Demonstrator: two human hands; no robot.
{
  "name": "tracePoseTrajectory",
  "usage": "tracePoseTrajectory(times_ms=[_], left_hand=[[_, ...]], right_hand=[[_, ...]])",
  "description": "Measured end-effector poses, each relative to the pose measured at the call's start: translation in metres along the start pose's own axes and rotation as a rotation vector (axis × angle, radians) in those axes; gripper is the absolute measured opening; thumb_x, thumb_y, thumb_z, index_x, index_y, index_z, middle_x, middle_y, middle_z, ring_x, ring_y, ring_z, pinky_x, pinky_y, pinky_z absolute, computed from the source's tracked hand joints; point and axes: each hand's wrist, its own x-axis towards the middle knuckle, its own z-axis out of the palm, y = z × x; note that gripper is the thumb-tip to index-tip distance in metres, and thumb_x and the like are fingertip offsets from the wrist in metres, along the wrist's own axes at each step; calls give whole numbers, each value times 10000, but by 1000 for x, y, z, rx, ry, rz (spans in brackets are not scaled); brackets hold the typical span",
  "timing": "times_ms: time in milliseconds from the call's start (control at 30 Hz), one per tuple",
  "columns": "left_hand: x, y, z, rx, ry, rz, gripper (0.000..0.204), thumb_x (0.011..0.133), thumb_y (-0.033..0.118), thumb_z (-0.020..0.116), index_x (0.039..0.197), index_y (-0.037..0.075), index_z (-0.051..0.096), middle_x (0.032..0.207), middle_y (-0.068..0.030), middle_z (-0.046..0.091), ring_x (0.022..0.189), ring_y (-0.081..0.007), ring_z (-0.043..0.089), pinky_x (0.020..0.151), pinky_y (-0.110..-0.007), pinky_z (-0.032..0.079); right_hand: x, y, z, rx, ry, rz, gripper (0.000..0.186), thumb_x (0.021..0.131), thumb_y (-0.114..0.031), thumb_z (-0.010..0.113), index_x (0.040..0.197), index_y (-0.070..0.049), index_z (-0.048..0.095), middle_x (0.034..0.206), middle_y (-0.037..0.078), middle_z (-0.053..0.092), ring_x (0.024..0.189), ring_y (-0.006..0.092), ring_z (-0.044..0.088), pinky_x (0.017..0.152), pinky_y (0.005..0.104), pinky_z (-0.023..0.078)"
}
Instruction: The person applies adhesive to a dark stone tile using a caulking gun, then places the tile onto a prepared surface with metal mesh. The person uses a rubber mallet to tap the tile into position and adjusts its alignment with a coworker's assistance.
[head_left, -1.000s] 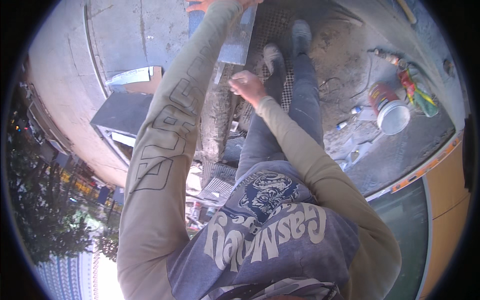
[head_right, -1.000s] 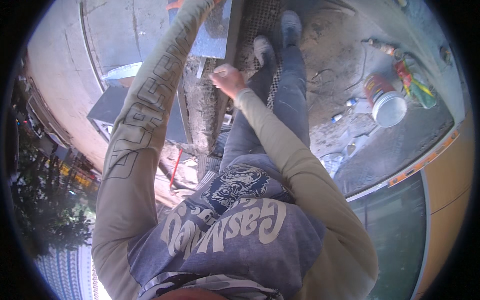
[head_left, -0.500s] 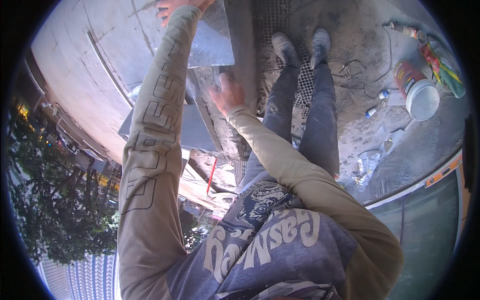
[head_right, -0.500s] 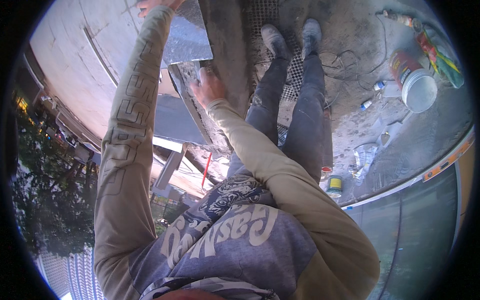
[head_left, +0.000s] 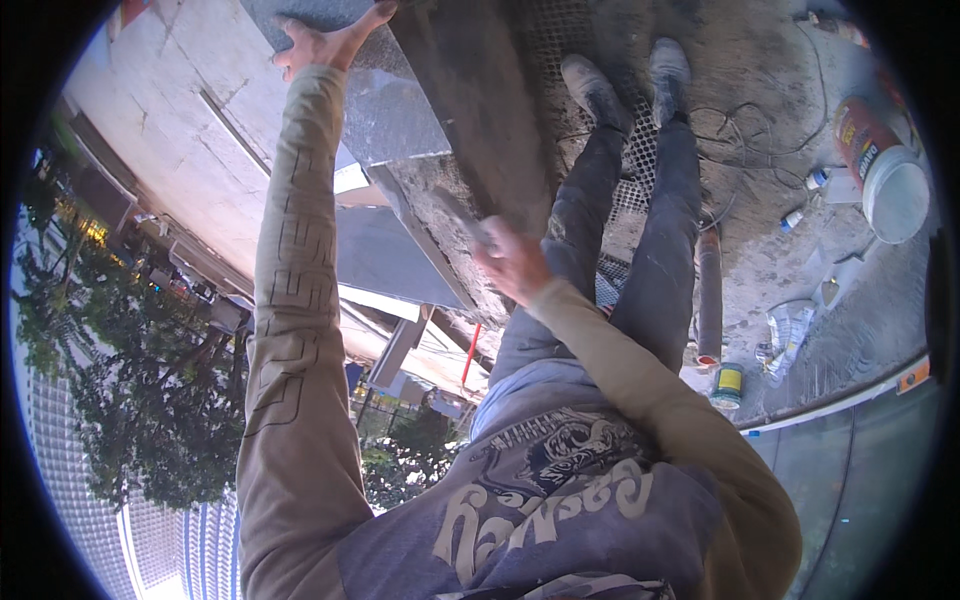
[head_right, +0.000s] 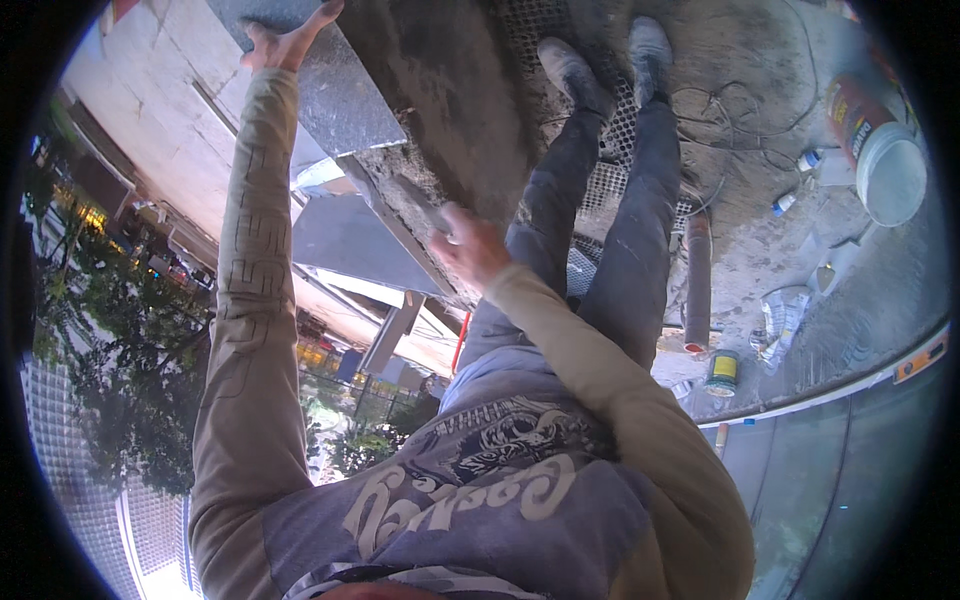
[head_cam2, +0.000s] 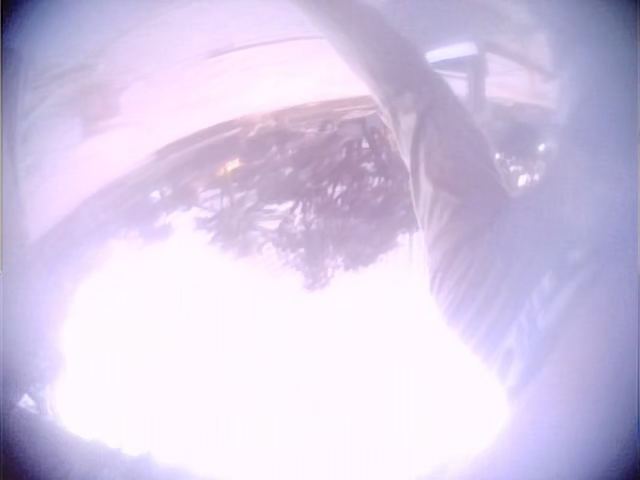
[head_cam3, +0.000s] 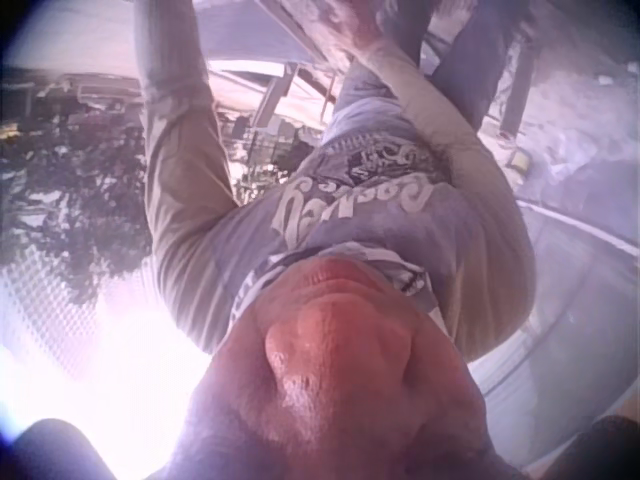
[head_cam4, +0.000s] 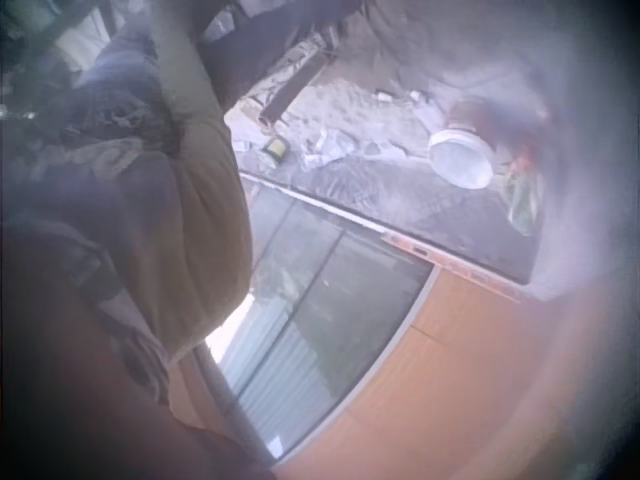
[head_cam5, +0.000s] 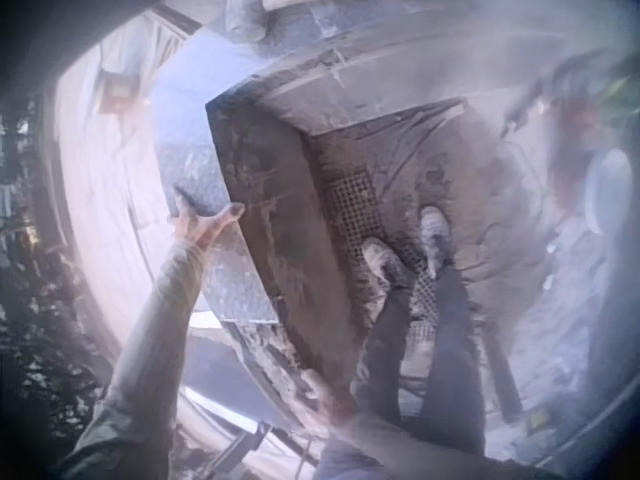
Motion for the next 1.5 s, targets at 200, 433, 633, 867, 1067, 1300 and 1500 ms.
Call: tracePoseTrajectory(times_ms=[200, 433, 633, 867, 1067, 1300, 1500], left_hand=[[27, -40, 11, -100, -80, 197, 1440, 663, 678, 856, 1642, 31, 22, 1607, -275, 320, 1505, -356, 305, 1223, -509, 281], [-6, -5, 1, -412, -246, -91, 1353, 722, 494, 867, 1637, 12, -5, 1473, -164, 524, 1382, -282, 449, 1094, -554, 328], [-20, 19, -4, -270, -179, -110, 1500, 627, 500, 916, 1617, -53, -66, 1522, -250, 408, 1394, -340, 432, 1086, -541, 360], [-22, 28, -4, -328, -205, -83, 1429, 650, 434, 932, 1634, -19, 0, 1547, -204, 365, 1403, -329, 415, 1105, -450, 363], [-23, 23, -3, -393, -202, -76, 1361, 670, 376, 938, 1628, -34, 63, 1571, -205, 317, 1411, -300, 404, 1168, -425, 347], [-14, 6, -6, -226, -219, 41, 1341, 673, 304, 948, 1610, -83, 71, 1588, -228, 302, 1414, -264, 392, 1183, -375, 353], [-19, 15, -6, -417, -229, -117, 1417, 652, 266, 965, 1576, -143, -29, 1535, -234, 389, 1364, -267, 469, 1170, -369, 377]], right_hand=[[34, -12, -105, 62, 266, -178, 259, 952, -119, 685, 1200, -62, 635, 1039, 200, 726, 921, 374, 744, 769, 413, 621], [143, 0, -145, 136, 173, -471, 310, 924, 1, 679, 1229, -49, 700, 1146, 149, 726, 968, 303, 746, 804, 357, 613], [170, 10, -167, 238, -1, -478, 289, 901, -3, 696, 1182, -66, 726, 1108, 131, 739, 905, 297, 748, 797, 373, 622], [182, -5, -136, 254, -112, -500, 347, 924, -42, 670, 1264, -104, 702, 1216, 139, 711, 922, 282, 748, 810, 351, 632], [189, -13, -129, 205, -82, -520, 366, 970, -82, 658, 1326, -2, 640, 1263, 204, 685, 1018, 336, 733, 913, 379, 620], [204, -21, -109, 251, -169, -512, 388, 915, -185, 764, 1279, -65, 705, 1210, 177, 725, 1018, 298, 749, 878, 358, 614], [217, -16, -98, 355, -204, -492, 348, 912, -177, 769, 1250, -105, 730, 1110, 131, 762, 914, 226, 775, 847, 327, 626]])
